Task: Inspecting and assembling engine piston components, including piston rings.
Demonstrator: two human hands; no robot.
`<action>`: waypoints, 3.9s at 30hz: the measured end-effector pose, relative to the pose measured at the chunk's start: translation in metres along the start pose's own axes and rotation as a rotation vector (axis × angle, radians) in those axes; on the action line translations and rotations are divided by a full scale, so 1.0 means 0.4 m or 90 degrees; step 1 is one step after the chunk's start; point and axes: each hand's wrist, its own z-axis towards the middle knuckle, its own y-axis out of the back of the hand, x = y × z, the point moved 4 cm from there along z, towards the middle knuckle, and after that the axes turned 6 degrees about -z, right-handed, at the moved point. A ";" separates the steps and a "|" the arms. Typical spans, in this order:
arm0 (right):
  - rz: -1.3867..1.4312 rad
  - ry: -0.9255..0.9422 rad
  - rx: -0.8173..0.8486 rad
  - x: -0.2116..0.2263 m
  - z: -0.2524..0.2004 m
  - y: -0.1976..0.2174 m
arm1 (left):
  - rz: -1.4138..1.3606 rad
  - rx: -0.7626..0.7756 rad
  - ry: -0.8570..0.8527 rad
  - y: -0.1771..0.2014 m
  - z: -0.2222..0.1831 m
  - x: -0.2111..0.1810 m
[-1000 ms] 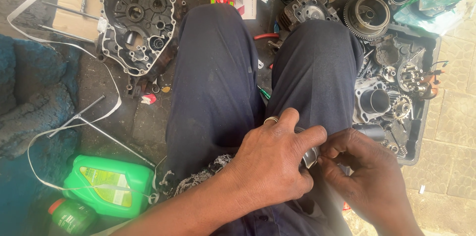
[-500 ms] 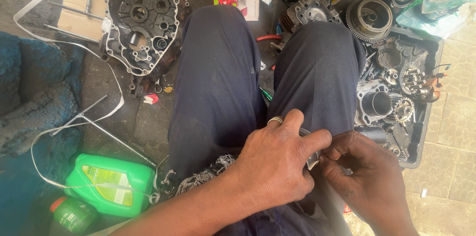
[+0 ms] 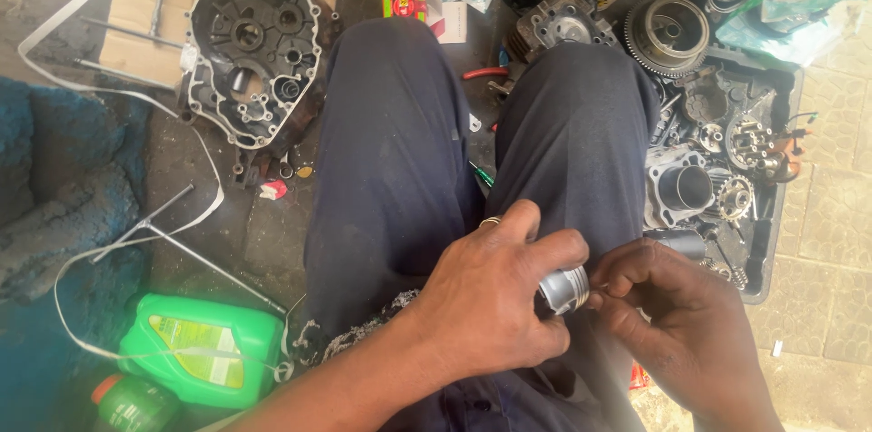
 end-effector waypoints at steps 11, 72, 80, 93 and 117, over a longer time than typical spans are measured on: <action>0.029 -0.013 0.072 0.057 0.010 0.003 | -0.077 -0.146 -0.200 0.016 -0.021 0.028; 0.075 0.136 0.075 0.051 0.003 -0.056 | -0.324 -0.043 -0.061 0.036 -0.025 0.027; 0.143 0.140 0.070 0.040 0.001 -0.062 | -0.291 -0.056 -0.109 0.036 -0.027 0.025; 0.082 0.173 0.063 0.037 0.001 -0.060 | -0.282 -0.056 -0.123 0.036 -0.027 0.024; 0.255 0.173 0.120 0.040 0.012 -0.037 | -0.255 -0.108 -0.167 -0.008 -0.031 0.048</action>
